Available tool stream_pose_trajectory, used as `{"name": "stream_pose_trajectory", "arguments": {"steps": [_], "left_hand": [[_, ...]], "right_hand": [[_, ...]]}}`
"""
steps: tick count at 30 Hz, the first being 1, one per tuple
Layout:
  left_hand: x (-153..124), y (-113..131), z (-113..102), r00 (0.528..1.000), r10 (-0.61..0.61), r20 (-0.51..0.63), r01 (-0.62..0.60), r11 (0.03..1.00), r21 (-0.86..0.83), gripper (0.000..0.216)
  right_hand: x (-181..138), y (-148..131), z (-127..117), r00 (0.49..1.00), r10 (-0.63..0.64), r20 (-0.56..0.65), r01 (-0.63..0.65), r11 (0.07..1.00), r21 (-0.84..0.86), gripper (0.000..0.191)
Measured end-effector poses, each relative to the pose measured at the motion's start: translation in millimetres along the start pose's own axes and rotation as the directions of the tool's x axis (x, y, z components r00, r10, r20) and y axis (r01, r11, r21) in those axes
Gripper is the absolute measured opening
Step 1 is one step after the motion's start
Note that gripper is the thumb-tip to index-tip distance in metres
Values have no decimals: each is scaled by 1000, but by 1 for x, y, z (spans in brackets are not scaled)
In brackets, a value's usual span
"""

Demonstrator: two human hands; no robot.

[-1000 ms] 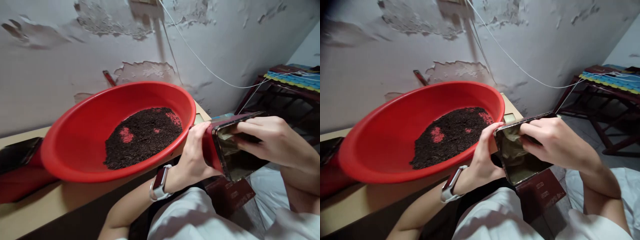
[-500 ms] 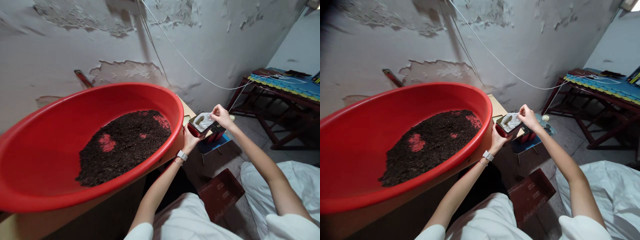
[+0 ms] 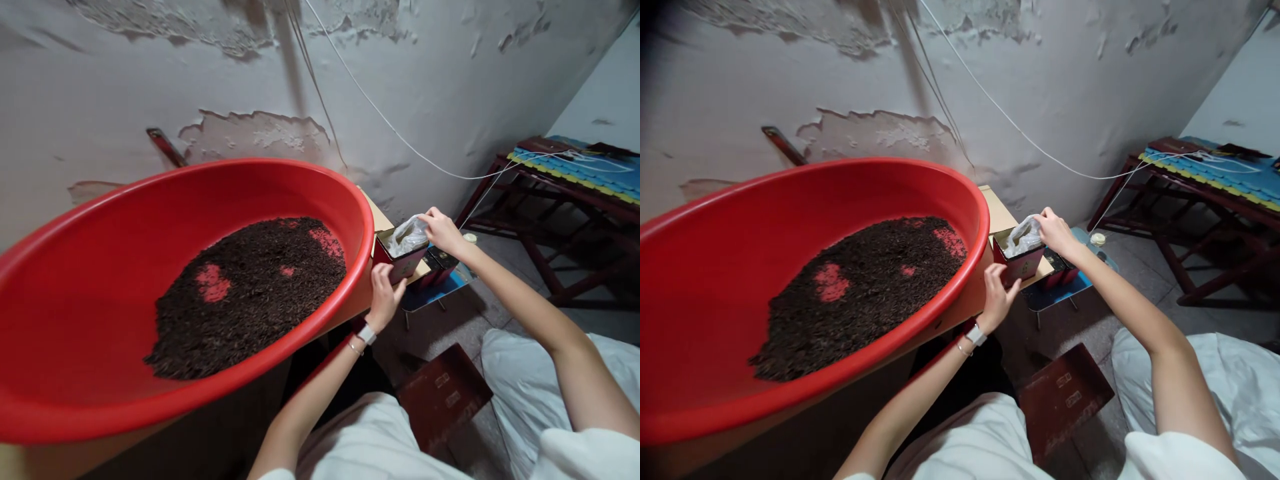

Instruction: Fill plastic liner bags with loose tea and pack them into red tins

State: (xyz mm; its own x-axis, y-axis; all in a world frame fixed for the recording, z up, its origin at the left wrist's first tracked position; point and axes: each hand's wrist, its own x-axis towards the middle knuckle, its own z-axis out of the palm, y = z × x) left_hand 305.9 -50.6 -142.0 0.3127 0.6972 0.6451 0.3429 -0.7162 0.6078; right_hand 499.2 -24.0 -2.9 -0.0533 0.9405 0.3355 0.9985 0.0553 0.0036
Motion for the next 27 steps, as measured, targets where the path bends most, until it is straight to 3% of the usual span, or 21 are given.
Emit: {"name": "stream_pose_trajectory", "arguments": {"steps": [2, 4, 7, 10, 14, 17, 20, 23, 25, 27], "left_hand": [[3, 20, 1, 994, 108, 9, -108, 993, 41, 28], [25, 39, 1, 987, 149, 58, -152, 987, 59, 30], [73, 54, -2, 989, 67, 129, -84, 988, 133, 36], [104, 53, -8, 987, -53, 150, 14, 969, 248, 36], [110, 50, -16, 985, -113, 128, 54, 917, 394, 37], [109, 52, -19, 981, -99, 167, 14, 895, 446, 39], [113, 54, -21, 975, -83, 207, -23, 887, 461, 43], [121, 51, -26, 962, -86, 260, -44, 887, 459, 44], [127, 47, -31, 953, -88, 291, -59, 886, 460, 43], [133, 42, -37, 947, -75, 311, -82, 884, 461, 42]], "right_hand": [[1, -2, -3, 1000, -10, -27, 11, 1000, 28, 44], [5, -3, -8, 998, -28, -61, 32, 998, 61, 45], [12, 0, -17, 990, -34, -139, 51, 992, 117, 47], [16, 10, -22, 979, -19, -203, 56, 983, 176, 46], [11, 18, -23, 980, 2, -197, 29, 988, 152, 45], [5, 10, -30, 989, 41, -144, -46, 999, -27, 39], [4, -7, -41, 979, -145, -143, 123, 980, -154, 34], [7, -22, -44, 897, -442, -2, 440, 892, -105, 27], [10, -23, -40, 841, -519, 152, 531, 845, -57, 17], [15, -16, -34, 827, -508, 241, 536, 842, -63, 17]]}}
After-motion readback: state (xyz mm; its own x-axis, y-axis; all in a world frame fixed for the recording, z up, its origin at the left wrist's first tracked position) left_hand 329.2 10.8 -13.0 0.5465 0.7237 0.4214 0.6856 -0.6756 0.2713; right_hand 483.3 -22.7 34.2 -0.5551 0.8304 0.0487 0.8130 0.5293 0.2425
